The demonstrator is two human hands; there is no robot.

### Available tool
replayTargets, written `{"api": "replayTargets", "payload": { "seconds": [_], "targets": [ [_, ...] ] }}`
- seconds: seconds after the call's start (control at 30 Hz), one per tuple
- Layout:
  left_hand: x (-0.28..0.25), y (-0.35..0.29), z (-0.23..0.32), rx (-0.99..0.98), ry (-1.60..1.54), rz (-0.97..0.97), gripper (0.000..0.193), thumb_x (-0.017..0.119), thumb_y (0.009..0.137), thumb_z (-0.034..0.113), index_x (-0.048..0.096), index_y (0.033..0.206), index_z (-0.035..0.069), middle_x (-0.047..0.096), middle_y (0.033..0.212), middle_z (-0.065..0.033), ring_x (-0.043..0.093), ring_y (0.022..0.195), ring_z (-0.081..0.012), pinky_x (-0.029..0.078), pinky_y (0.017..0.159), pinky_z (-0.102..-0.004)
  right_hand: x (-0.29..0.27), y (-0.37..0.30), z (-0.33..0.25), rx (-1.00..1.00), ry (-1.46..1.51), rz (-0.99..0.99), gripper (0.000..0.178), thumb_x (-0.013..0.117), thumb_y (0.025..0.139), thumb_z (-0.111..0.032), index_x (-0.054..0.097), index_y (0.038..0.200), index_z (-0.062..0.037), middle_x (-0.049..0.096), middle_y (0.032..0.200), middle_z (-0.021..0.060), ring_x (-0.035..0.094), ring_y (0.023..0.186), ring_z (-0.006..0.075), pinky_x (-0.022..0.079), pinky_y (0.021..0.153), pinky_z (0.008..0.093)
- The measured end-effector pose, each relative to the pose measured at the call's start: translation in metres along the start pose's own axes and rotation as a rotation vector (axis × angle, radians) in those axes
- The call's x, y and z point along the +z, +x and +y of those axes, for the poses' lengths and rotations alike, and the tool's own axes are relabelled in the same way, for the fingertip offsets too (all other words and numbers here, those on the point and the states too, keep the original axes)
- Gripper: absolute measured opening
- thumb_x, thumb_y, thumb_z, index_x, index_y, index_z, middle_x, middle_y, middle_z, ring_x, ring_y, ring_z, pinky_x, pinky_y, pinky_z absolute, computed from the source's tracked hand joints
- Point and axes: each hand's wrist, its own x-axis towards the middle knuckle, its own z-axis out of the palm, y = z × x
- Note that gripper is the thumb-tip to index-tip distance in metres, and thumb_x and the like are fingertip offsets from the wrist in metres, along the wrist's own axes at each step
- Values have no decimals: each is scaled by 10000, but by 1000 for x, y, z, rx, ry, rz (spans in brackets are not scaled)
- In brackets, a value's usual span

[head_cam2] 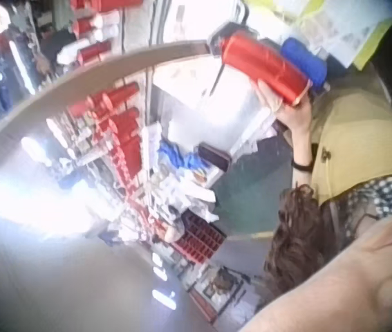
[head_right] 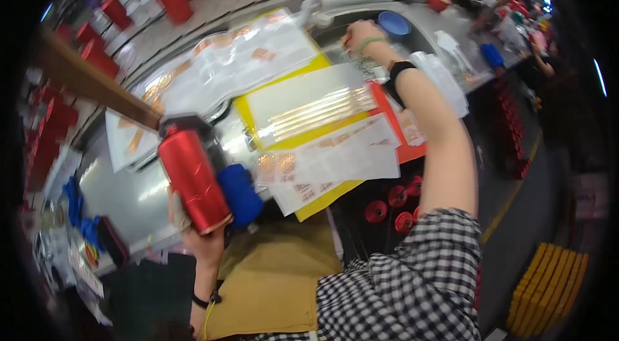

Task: Applying decorative and informational stickers to red liquor bottles on an assembly line.

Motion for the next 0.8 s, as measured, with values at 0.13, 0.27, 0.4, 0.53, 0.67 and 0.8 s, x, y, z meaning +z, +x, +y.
{"api": "replayTargets", "payload": {
  "seconds": [0.13, 0.27, 0.4, 0.53, 0.67, 0.8],
  "targets": [
    [-7, 14, -1, -47, -136, -58, 1138, 1022, 633, 258, 411, 1562, 17, 397, 1606, -235, 483, 1425, -369, 429, 1162, -437, -51, -72, -61, -335, 385, 258, 134, 709, 918, -74, 734, 1018, 12, 764, 890, 92, 722, 809, 158, 560, 765, 297],
    [-14, 19, 3, -190, -328, -139, 1207, 1023, 638, 226, 334, 1597, -22, 521, 1522, -187, 563, 1353, -288, 439, 1150, -396, -81, -167, -154, -569, 499, 344, 99, 702, 942, -38, 724, 1029, 3, 750, 879, 66, 676, 764, 122, 520, 703, 265],
    [-21, 13, -12, -179, -343, -183, 1169, 994, 696, 209, 306, 1609, -28, 529, 1523, -175, 572, 1337, -262, 449, 1131, -392, -77, -225, -218, -725, 613, 355, 100, 722, 931, -35, 740, 1029, -27, 763, 889, 62, 690, 738, 148, 516, 653, 272],
    [-26, 30, -11, -195, -418, -259, 1041, 949, 756, 218, 359, 1572, -41, 569, 1440, -198, 560, 1335, -315, 435, 1122, -413, -66, -244, -244, -755, 766, 266, 83, 709, 936, -8, 732, 1011, 19, 760, 909, 107, 717, 767, 164, 549, 680, 283],
    [-36, 39, -9, -245, -412, -445, 912, 936, 752, 198, 438, 1481, -34, 563, 1402, -198, 549, 1304, -328, 429, 1103, -452, -75, -254, -276, -807, 934, 157, 104, 696, 940, -13, 740, 1027, 20, 763, 897, 114, 713, 771, 155, 551, 686, 281],
    [-43, 44, -15, -248, -422, -551, 1048, 938, 741, 205, 333, 1562, -38, 517, 1455, -224, 489, 1385, -343, 370, 1181, -460, -45, -234, -302, -733, 1014, 30, 131, 700, 929, -57, 737, 1021, 28, 760, 881, 130, 695, 731, 158, 554, 697, 302]
  ]
}}
